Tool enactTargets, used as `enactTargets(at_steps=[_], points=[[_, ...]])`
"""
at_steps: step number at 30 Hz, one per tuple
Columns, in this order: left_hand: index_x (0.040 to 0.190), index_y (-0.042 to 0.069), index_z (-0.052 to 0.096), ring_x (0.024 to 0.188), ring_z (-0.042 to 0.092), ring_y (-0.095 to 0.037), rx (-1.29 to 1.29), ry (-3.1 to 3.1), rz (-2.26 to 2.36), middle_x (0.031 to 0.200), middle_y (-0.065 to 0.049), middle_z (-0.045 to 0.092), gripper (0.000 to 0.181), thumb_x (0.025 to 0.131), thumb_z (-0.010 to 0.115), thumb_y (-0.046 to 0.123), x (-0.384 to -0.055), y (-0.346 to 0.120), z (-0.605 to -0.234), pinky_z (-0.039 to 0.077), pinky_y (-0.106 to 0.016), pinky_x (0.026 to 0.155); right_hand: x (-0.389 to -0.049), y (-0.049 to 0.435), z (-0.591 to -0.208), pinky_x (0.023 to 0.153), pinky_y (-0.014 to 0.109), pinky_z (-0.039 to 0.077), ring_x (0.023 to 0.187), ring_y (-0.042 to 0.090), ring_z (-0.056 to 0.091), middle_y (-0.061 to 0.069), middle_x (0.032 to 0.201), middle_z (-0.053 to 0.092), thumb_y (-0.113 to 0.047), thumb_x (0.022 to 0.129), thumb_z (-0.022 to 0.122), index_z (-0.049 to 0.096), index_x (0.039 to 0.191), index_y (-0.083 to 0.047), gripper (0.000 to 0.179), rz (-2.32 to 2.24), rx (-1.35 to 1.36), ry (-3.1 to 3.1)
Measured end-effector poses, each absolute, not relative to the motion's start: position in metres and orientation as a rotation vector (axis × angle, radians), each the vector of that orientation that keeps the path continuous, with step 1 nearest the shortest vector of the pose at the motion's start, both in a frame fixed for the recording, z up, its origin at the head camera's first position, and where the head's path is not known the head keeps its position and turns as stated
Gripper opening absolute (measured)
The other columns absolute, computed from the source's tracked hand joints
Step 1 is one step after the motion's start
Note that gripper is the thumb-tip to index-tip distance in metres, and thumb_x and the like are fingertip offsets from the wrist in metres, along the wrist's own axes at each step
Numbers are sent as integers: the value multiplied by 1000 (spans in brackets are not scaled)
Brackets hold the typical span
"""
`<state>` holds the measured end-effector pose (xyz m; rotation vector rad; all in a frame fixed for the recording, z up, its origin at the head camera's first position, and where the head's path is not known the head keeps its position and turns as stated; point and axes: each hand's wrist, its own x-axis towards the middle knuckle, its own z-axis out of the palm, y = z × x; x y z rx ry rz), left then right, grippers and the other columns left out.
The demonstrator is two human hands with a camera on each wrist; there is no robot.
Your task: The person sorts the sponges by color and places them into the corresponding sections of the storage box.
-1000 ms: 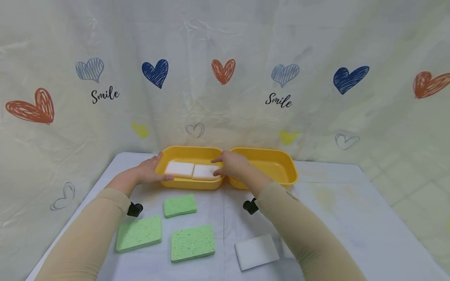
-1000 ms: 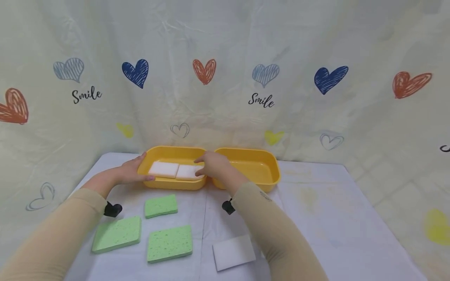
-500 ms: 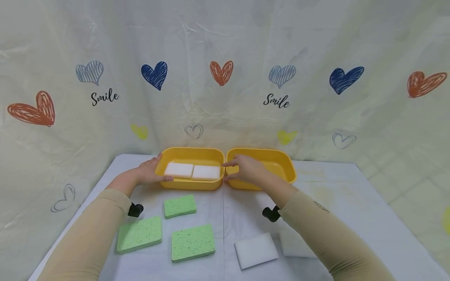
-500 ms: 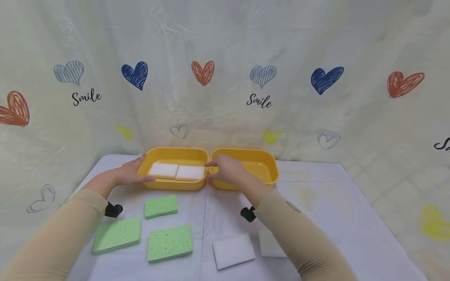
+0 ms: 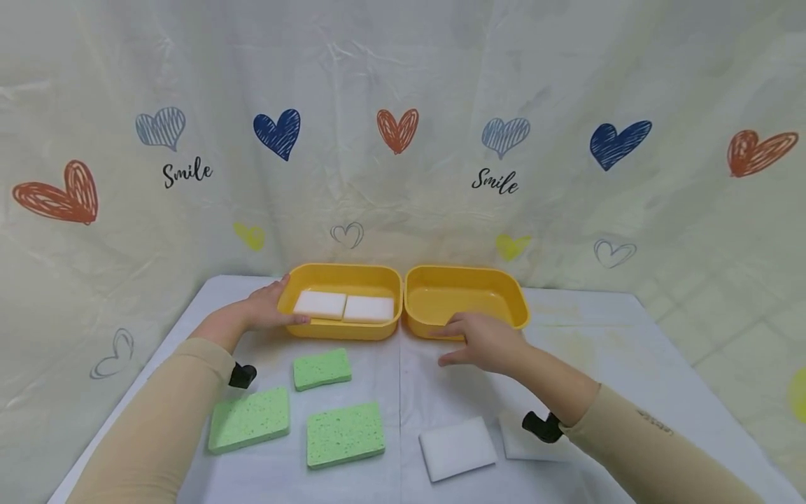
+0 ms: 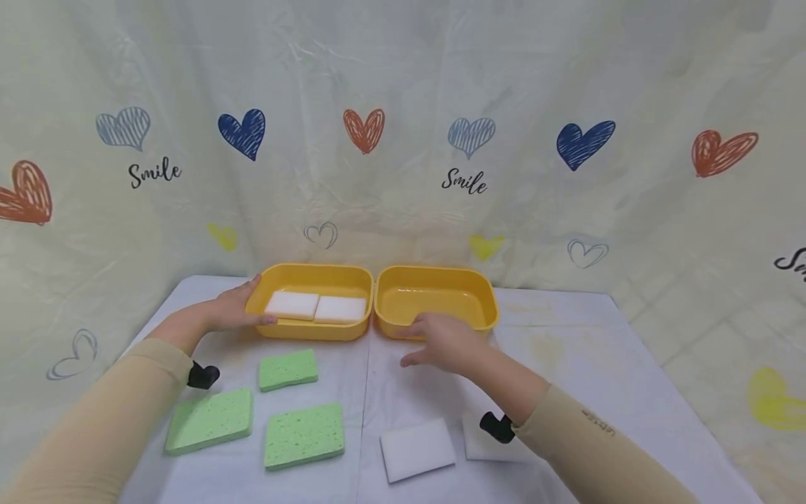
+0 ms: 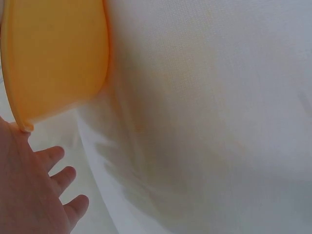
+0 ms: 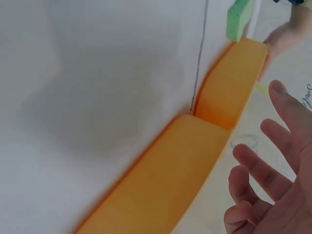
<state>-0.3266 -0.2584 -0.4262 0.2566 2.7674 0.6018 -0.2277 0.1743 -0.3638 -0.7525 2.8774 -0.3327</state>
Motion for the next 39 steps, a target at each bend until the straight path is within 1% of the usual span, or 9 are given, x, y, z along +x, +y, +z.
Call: enactTargets(at_steps=[5, 10, 14, 18, 20, 23, 30, 34, 39], points=[[156, -1, -8, 144, 11, -51, 278, 2758, 596, 160, -32, 7, 138, 71, 59, 85, -319, -255, -416, 12, -67, 114, -209, 193, -374, 74, 29, 51, 86, 12, 56, -8, 106, 66, -41, 77, 84, 72, 124, -29, 49, -352, -911, 2786], [156, -3, -7, 144, 11, -52, 280, 2760, 585, 160, -32, 7, 133, 76, 61, 79, -314, -252, -409, 13, -67, 114, -195, 207, -382, 76, 29, 52, 91, 16, 59, -7, 107, 66, -39, 79, 83, 72, 124, -26, 48, -398, -1027, 2695], [156, -3, -7, 144, 12, -52, 274, 2754, 579, 160, -32, 7, 132, 77, 62, 78, -313, -249, -407, 14, -68, 114, -186, 213, -387, 86, 34, 52, 98, 13, 58, -13, 110, 65, -42, 79, 82, 72, 124, -30, 48, -399, -1026, 2656], [156, -3, -6, 144, 14, -51, 263, 2757, 577, 160, -31, 9, 132, 77, 62, 78, -314, -248, -409, 15, -67, 114, -178, 219, -392, 96, 40, 48, 105, 10, 56, -19, 113, 61, -49, 78, 80, 70, 125, -34, 50, -404, -1048, 2606], [156, -3, -6, 144, 15, -51, 258, 2758, 578, 160, -31, 10, 131, 77, 62, 77, -313, -248, -408, 15, -67, 114, -174, 223, -395, 97, 41, 47, 107, 10, 55, -20, 115, 60, -52, 78, 79, 69, 126, -37, 52, -403, -1073, 2578], [156, -4, -5, 144, 15, -51, 262, 2762, 577, 159, -33, 10, 130, 78, 63, 76, -311, -247, -408, 15, -66, 114, -168, 228, -401, 96, 41, 47, 108, 10, 54, -21, 118, 59, -56, 76, 78, 67, 128, -40, 55, -393, -1112, 2555], [155, -4, -6, 143, 14, -52, 267, 2758, 609, 159, -33, 10, 131, 78, 64, 74, -312, -248, -408, 15, -67, 114, -157, 235, -409, 87, 33, 47, 100, 6, 53, -20, 118, 58, -61, 74, 77, 64, 132, -38, 63, -343, -1321, 2570], [156, -2, -7, 144, 15, -50, 273, 2764, 616, 160, -30, 10, 133, 76, 63, 78, -313, -250, -411, 16, -65, 115, -155, 235, -412, 87, 33, 46, 98, 5, 50, -20, 117, 57, -60, 74, 78, 61, 134, -42, 66, -261, -1302, 2593], [156, -2, -7, 143, 14, -51, 272, 2761, 615, 160, -31, 9, 135, 74, 62, 80, -315, -250, -413, 15, -67, 114, -153, 235, -415, 88, 34, 45, 99, 5, 51, -19, 113, 58, -54, 76, 80, 59, 135, -44, 63, -201, -1285, 2610]])
